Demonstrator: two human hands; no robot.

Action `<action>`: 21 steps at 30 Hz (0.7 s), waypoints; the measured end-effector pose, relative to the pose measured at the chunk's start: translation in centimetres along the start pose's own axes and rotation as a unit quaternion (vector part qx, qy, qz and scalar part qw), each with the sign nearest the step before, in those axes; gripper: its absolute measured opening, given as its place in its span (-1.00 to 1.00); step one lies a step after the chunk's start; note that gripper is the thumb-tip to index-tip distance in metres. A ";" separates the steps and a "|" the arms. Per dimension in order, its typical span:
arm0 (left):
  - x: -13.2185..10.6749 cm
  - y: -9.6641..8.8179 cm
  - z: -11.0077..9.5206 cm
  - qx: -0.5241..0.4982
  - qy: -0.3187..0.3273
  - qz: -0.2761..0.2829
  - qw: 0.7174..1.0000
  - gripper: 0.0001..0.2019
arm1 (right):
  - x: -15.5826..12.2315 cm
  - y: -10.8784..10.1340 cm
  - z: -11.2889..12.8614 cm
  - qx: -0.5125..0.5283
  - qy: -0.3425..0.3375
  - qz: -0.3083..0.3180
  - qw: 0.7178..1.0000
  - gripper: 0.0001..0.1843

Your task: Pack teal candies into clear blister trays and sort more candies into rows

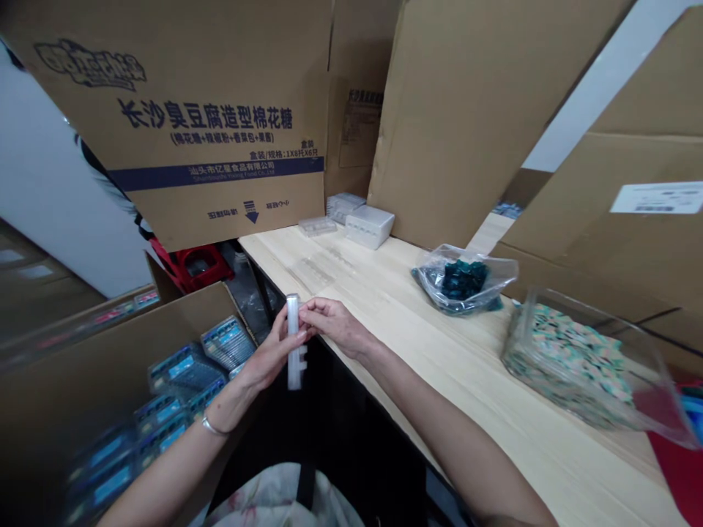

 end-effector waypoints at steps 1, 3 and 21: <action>-0.1 0.1 -0.1 0.008 0.004 0.003 1.000 -0.13 | -0.1 0.0 -0.1 0.006 0.000 0.004 1.000 -0.78; -0.2 0.3 -0.2 0.027 0.012 0.010 1.000 -0.16 | -0.1 -0.1 -0.1 0.016 -0.003 0.010 1.000 -0.78; -0.9 1.4 -0.6 -0.002 0.013 0.041 0.999 -0.25 | -0.7 -0.2 0.1 0.030 -0.002 0.004 1.000 -0.71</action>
Point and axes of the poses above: each hand's wrist, its own x-axis towards the middle knuckle, its own y-axis out of the palm, z = x × y, the point moved 4 cm from there along x, towards the middle knuckle, and after that the axes turned 12 degrees about -z, right-handed, at the moved point
